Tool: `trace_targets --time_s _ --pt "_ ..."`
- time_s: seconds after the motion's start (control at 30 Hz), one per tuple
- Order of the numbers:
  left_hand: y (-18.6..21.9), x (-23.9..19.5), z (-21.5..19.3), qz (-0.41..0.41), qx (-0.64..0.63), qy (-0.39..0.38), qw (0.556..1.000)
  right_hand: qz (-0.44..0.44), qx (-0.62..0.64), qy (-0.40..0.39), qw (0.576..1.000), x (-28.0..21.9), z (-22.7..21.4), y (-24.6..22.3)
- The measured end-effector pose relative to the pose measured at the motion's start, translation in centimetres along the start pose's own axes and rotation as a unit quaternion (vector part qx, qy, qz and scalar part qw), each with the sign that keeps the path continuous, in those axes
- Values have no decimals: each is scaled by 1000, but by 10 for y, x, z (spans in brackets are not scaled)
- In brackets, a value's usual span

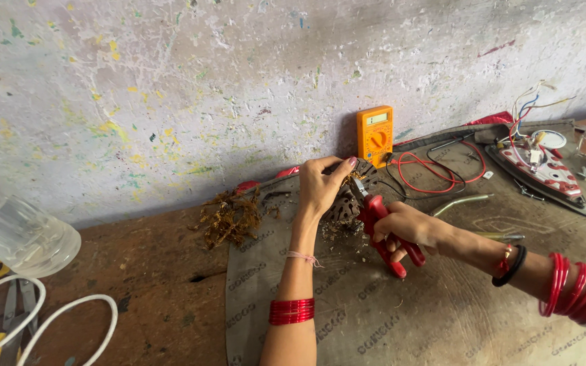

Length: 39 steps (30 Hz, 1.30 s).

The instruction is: The person uses pliers to cut and pull copper wire windings out of a metal fan stator.

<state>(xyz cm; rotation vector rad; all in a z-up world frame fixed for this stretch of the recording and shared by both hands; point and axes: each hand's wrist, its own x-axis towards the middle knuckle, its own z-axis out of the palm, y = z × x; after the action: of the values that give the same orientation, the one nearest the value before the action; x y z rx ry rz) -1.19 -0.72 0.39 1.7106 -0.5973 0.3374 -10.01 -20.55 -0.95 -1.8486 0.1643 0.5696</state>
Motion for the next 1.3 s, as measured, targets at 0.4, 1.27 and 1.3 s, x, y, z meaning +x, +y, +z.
trace_targets --time_s 0.4,1.27,1.3 --pt "5 -2 -2 4 -15 -16 1000 -73 -59 133 987 1 8 6" --pt "1 8 -2 -56 34 -37 997 -4 130 50 990 -11 40 -13" --pt "4 9 -1 -37 13 -31 999 11 146 49 988 -12 40 -14"
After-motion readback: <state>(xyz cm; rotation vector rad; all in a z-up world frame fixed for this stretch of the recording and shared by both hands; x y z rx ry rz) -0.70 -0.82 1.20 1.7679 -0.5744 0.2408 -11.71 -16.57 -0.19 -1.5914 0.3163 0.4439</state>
